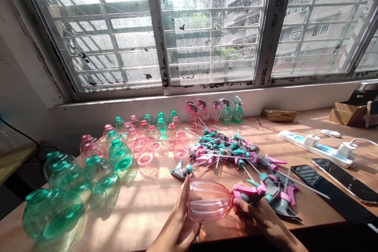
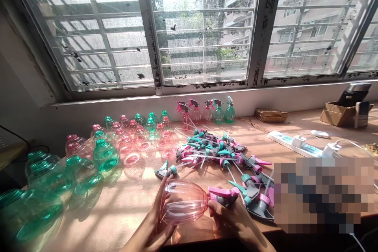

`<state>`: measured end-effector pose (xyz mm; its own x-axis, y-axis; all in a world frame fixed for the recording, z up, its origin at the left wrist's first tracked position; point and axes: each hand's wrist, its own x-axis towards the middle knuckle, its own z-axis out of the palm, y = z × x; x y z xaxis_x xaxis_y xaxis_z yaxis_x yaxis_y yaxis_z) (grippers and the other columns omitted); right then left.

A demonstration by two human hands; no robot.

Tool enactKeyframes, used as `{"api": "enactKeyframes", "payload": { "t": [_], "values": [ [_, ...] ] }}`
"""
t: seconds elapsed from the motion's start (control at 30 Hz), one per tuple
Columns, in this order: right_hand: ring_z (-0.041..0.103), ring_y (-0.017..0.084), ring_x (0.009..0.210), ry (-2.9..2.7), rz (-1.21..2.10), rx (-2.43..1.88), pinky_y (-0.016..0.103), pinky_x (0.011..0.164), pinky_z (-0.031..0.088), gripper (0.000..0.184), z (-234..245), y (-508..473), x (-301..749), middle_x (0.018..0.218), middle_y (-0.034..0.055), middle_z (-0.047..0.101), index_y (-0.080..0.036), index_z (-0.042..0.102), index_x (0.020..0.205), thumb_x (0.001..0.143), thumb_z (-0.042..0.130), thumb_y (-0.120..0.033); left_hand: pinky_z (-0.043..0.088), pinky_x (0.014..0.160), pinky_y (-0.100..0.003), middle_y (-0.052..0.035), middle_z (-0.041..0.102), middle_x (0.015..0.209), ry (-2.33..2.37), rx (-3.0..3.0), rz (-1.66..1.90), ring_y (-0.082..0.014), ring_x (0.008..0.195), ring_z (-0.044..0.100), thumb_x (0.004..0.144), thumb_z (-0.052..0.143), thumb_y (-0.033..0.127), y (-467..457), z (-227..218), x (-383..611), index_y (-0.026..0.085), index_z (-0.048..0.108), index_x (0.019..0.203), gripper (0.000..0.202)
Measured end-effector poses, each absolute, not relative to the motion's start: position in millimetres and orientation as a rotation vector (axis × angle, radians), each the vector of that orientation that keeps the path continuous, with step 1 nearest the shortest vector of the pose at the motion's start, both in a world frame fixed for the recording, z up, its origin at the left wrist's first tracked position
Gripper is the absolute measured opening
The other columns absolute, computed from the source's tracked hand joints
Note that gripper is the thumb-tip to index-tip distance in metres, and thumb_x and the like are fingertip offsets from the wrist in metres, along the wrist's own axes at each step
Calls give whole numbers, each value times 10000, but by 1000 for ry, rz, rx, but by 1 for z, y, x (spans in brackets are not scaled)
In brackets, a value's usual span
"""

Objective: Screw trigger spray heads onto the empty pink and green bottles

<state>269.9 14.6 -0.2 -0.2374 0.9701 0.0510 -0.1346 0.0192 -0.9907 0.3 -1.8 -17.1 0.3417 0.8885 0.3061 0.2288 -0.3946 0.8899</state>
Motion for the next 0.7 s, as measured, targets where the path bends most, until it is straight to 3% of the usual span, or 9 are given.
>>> {"api": "enactKeyframes", "payload": {
  "t": [0.13, 0.33, 0.43, 0.57, 0.7],
  "values": [
    [561, 136, 471, -1287, 1435, -940, 279, 521, 399, 473, 1, 14, 270, 556, -36, 643, -210, 661, 734, 812, 843, -639, 205, 1317, -584, -86, 182, 1805, 1012, 1882, 1062, -380, 1631, 257, 1004, 648, 542, -7, -20, -3, 390, -48, 1703, 998],
    [557, 126, 464, -1296, 1441, -923, 256, 498, 379, 489, -1, 16, 270, 557, -34, 639, -205, 648, 740, 815, 845, -647, 78, 1343, -552, -69, 56, 1823, 1007, 1916, 987, -335, 1663, 146, 1070, 537, 502, -14, -17, -7, 387, -177, 1677, 944],
    [554, 123, 461, -1257, 1461, -924, 247, 487, 379, 515, 1, 15, 268, 551, -40, 629, -213, 639, 722, 783, 859, -674, 87, 1339, -574, -88, 61, 1818, 984, 1929, 988, -354, 1656, 173, 1082, 515, 481, -11, -15, -7, 372, -161, 1685, 912],
    [547, 134, 470, -1227, 1450, -1006, 251, 497, 368, 568, 4, 13, 268, 547, -25, 637, -204, 656, 717, 720, 873, -728, 192, 1321, -590, -87, 71, 1815, 937, 1938, 1046, -387, 1649, 184, 1053, 586, 464, -3, -18, -7, 373, -114, 1696, 955],
    [549, 150, 475, -1281, 1451, -995, 268, 516, 345, 563, 2, 13, 270, 523, -23, 627, -204, 672, 717, 771, 822, -744, 264, 1305, -577, -73, 109, 1813, 948, 1945, 1014, -387, 1645, 199, 1021, 645, 479, -2, -18, -10, 412, -116, 1688, 1014]
  ]
}}
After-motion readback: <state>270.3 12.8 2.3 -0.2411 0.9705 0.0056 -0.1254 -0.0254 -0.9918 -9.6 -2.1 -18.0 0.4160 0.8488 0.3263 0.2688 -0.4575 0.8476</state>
